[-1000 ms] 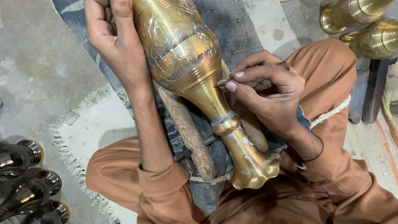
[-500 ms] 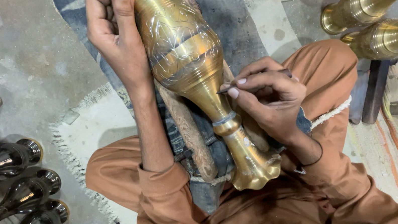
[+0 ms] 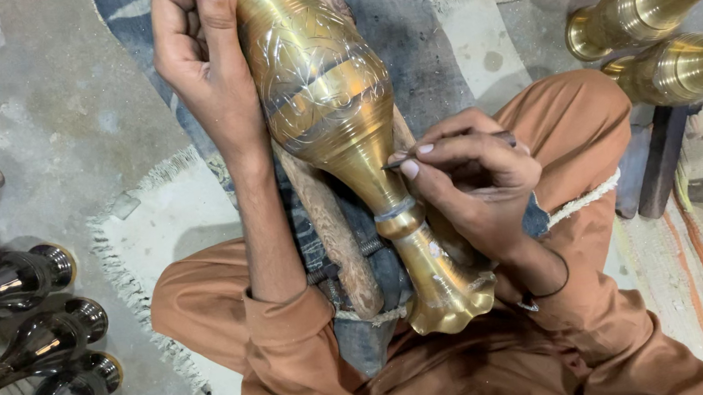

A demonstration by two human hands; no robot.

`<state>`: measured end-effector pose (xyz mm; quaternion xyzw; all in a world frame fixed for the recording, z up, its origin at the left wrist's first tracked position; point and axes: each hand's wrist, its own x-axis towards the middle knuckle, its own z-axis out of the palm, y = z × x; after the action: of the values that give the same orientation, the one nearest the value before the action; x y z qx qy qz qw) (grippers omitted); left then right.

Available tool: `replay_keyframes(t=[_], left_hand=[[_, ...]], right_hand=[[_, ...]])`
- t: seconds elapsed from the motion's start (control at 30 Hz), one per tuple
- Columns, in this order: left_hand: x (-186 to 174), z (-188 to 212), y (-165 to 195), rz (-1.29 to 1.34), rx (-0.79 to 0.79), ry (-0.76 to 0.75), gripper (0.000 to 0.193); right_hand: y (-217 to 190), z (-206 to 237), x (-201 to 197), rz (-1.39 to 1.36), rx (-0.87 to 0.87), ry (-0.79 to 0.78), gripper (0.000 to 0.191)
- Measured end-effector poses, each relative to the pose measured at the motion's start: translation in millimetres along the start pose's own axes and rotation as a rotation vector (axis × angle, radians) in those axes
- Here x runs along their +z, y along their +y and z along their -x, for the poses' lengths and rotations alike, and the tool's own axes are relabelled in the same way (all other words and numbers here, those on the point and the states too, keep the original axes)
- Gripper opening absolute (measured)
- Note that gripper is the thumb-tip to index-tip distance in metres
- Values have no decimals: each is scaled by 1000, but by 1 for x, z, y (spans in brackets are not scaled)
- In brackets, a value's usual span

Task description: The person sits cross-legged on the floor with a brass vase held in a simple clamp on their lap. They first carve a decorative pattern into the vase with a small hand engraving tool, then hold a punch against the vase and strike it with a large wooden mallet to work the design, repositioning the vase as they go.

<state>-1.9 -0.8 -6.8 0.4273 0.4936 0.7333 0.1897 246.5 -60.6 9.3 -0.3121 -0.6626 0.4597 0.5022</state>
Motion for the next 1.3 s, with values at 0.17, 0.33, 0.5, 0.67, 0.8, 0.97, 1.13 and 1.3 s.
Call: replay_keyframes(t=[0.17,0.33,0.5,0.67,0.8,0.97,1.13,1.3], left_hand=[[0,1,0,53,-16,-8,30],[0,1,0,68,-25,-6,30],[0,1,0,74,-37,0,29],[0,0,-1,112,-57,-5,31],[-1,1,-1,81,-44,-7,31],[-1,1,-1,95,-33,-12,30],[0,1,-2,77,-33,0,30],[-1,1,-1,46,-35,4,29]], right_hand=[[-2,0,1,20,111,46,15],[-7,3,1,138,-9,0,15],[-9,-1,3,58,71,22,16],[-15,1,5,153,-29,7,16],[-17,0,3,201,-27,-10,17],[-19,-2,4,173,10,6,17],[-25,-2,5,234,-135,-56,18],[-26,-7,4,206,-55,-44,19]])
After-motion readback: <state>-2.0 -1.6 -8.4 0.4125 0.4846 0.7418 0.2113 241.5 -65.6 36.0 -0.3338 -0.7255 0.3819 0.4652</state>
